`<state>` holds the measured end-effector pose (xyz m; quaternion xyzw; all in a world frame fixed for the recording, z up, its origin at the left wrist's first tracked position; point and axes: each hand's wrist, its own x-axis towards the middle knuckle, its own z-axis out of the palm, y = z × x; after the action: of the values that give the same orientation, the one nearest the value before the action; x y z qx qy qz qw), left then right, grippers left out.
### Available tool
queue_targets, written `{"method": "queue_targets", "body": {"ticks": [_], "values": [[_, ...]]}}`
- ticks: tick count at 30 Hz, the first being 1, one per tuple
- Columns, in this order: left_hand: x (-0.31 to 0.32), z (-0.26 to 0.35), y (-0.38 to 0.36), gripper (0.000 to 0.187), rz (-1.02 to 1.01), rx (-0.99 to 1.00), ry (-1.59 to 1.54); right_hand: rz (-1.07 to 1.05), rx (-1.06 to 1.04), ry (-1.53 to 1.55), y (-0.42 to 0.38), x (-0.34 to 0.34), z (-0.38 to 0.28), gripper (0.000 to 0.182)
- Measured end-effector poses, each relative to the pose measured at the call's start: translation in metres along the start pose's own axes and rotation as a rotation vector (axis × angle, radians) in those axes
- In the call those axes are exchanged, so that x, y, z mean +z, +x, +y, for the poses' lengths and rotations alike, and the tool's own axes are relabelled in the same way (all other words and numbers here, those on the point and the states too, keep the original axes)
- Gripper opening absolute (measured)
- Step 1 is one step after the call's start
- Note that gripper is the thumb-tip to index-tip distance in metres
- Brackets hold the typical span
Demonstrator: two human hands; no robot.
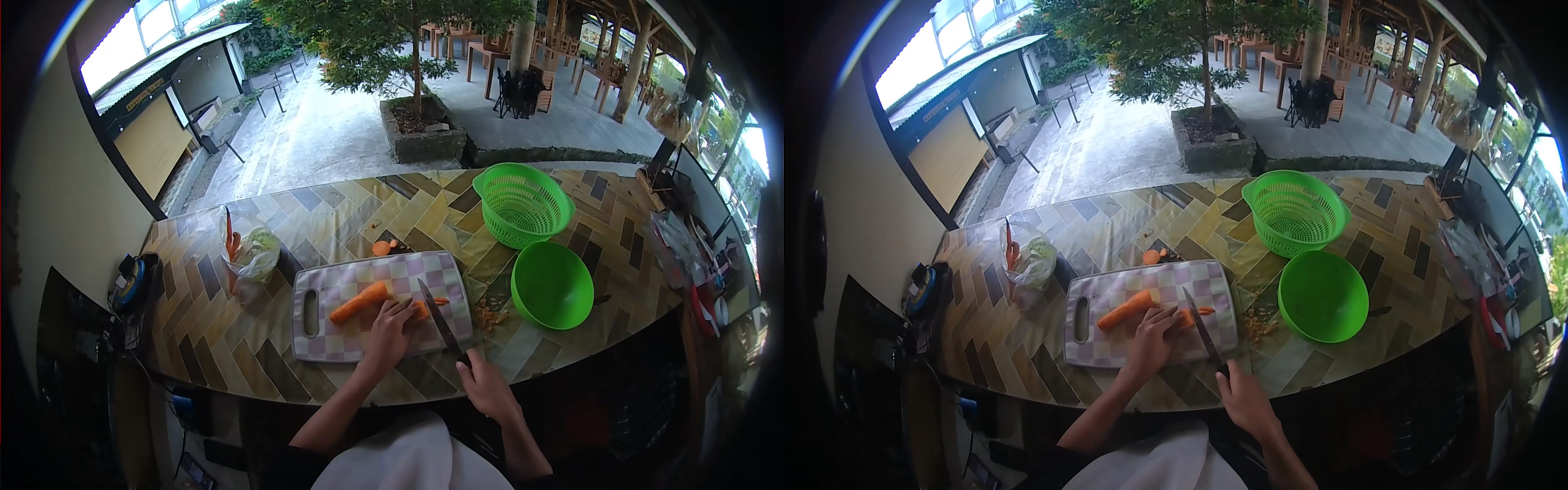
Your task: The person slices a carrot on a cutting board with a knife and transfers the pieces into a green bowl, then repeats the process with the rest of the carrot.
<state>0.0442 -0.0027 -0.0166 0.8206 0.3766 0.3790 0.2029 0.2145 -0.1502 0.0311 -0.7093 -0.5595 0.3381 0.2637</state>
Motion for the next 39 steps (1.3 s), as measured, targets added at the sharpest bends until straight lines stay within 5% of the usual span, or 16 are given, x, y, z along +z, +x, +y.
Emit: {"method": "queue_targets", "body": {"ticks": [3, 8, 39], "values": [[-0.009, 0.012, 0.008, 0.027, -0.084, -0.153, -0.082, 0.060, -0.051, -0.094, -0.004, 0.009, -0.003, 0.026], [0.004, -0.002, 0.004, 0.025, -0.013, 0.019, -0.010, 0.089, 0.002, -0.121, -0.012, 0.006, -0.017, 0.027], [0.016, -0.001, 0.003, 0.023, 0.044, -0.025, 0.030, -0.076, 0.059, -0.349, -0.006, 0.005, -0.031, 0.025]]}}
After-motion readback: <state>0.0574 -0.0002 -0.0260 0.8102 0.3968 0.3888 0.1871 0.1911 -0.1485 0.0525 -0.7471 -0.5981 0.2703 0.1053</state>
